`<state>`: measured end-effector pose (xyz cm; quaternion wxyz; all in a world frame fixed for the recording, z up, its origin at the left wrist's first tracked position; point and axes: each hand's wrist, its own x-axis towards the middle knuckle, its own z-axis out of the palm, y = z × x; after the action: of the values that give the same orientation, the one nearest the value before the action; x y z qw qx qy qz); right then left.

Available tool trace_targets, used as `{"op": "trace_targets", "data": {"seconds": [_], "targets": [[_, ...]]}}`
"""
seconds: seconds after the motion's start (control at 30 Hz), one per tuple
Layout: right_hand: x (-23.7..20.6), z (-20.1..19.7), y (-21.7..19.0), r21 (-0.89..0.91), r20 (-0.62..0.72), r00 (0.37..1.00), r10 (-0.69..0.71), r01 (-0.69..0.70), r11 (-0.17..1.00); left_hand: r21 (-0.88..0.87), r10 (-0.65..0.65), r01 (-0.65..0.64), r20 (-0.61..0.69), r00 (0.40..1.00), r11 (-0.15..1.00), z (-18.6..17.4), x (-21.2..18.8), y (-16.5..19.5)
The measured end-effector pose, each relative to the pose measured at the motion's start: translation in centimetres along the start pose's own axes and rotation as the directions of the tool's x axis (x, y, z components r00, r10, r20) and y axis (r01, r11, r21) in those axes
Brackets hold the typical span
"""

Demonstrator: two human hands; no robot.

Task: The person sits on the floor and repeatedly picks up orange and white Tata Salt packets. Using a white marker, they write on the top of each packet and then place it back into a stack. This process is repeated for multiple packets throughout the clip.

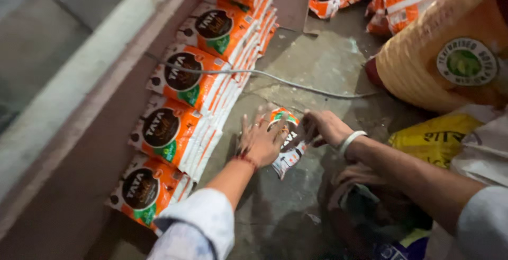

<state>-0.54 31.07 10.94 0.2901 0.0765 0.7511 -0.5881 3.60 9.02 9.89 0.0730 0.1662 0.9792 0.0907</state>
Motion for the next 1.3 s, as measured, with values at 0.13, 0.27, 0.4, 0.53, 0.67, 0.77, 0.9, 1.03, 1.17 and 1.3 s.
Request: {"op": "trace_targets", "data": {"seconds": [0.13,0.27,0.4,0.53,0.67,0.77,0.9,1.03,1.17,1.3], "targets": [[0.7,0.0,0.4,-0.189,0.011,0.985,-0.174,0.173,0.967,-0.014,0.171,-0.178,-0.211,0.962,0.984,2.3,-3.1,1.0],[0.7,0.3,0.0,-0.207,-0.009,0.975,-0.221,0.214,0.954,-0.031,0.132,-0.140,-0.176,0.975,0.990,2.6,-0.9,0.7],[-0.2,0.4,-0.7,-0.057,-0.080,0.977,-0.197,0.193,0.980,0.064,0.074,-0.059,-0.274,0.959,0.996,2.6,-0.4,0.9],[0.0,-0.2,-1.3,0.057,-0.156,0.957,-0.244,0.255,0.965,0.186,0.241,-0.224,-0.076,0.968,0.957,2.8,-1.2,1.2],[0.5,-0.6,-0.5,0.000,-0.209,0.939,-0.273,0.279,0.960,0.046,0.049,-0.042,-0.164,0.985,0.998,2.8,-0.6,2.3],[0.7,-0.4,0.7,-0.123,-0.271,0.913,-0.304,0.281,0.952,0.050,0.071,-0.062,-0.208,0.975,0.997,2.6,-1.0,3.2],[1.0,-0.6,1.9,-0.475,-0.243,0.900,-0.362,0.215,0.854,0.054,-0.062,0.061,0.011,0.998,0.997,1.8,-1.5,3.6],[0.8,-0.7,3.4,-0.727,-0.203,0.877,-0.436,0.163,0.667,-0.162,-0.375,0.366,-0.028,0.927,0.917,1.5,0.9,3.8],[0.8,0.4,4.9,-0.698,-0.200,0.915,-0.349,0.117,0.706,-0.225,-0.493,0.484,0.019,0.870,0.846,1.9,3.7,1.6],[1.1,1.2,5.2,-0.700,-0.128,0.837,-0.531,0.303,0.647,-0.275,-0.445,0.453,0.093,0.891,0.848,2.7,4.8,-2.3]]}}
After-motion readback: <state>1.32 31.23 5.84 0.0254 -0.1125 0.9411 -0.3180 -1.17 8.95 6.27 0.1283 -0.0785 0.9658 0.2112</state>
